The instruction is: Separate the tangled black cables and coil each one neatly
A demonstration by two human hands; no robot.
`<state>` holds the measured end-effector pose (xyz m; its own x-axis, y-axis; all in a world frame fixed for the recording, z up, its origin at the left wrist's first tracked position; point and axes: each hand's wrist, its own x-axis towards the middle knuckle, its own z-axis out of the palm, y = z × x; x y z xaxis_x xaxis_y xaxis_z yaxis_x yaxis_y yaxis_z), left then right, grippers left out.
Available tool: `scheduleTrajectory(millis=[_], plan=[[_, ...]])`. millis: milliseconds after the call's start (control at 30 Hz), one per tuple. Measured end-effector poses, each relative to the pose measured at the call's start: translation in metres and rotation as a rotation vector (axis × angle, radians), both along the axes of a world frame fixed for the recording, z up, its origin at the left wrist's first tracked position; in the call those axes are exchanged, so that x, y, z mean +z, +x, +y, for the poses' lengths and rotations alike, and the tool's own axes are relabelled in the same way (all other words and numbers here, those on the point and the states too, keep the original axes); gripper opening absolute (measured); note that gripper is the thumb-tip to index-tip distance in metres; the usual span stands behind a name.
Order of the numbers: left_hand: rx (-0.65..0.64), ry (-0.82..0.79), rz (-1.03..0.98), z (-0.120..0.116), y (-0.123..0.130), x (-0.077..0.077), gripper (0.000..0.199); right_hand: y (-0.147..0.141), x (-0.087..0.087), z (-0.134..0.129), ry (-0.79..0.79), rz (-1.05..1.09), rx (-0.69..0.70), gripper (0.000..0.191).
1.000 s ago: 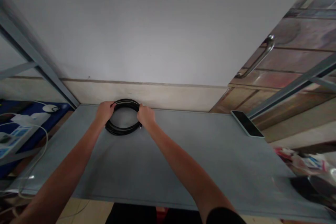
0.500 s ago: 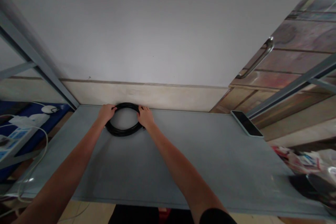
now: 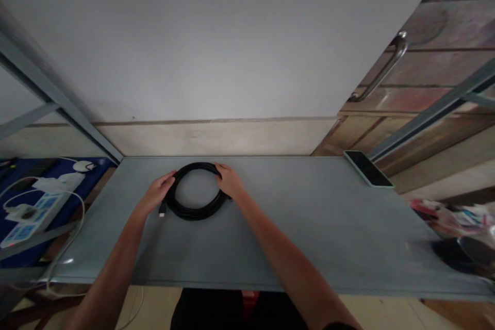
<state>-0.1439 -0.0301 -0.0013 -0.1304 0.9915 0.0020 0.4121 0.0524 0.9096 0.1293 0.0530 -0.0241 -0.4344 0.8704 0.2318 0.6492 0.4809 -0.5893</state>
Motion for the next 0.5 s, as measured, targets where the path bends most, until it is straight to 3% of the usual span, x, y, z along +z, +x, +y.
scheduleTrajectory(millis=[233, 367, 500], plan=[[0.146, -0.008, -0.431, -0.058, 0.070, -0.008, 0.046, 0.077, 0.000, -0.050, -0.044, 0.112, -0.033, 0.048], [0.141, 0.028, -0.469, -0.078, 0.105, -0.011, 0.043, 0.119, 0.000, -0.073, -0.078, 0.216, -0.159, 0.042], [0.090, 0.023, -0.401, -0.085, 0.133, -0.003, 0.041, 0.142, -0.002, -0.093, -0.100, 0.287, -0.242, 0.040]])
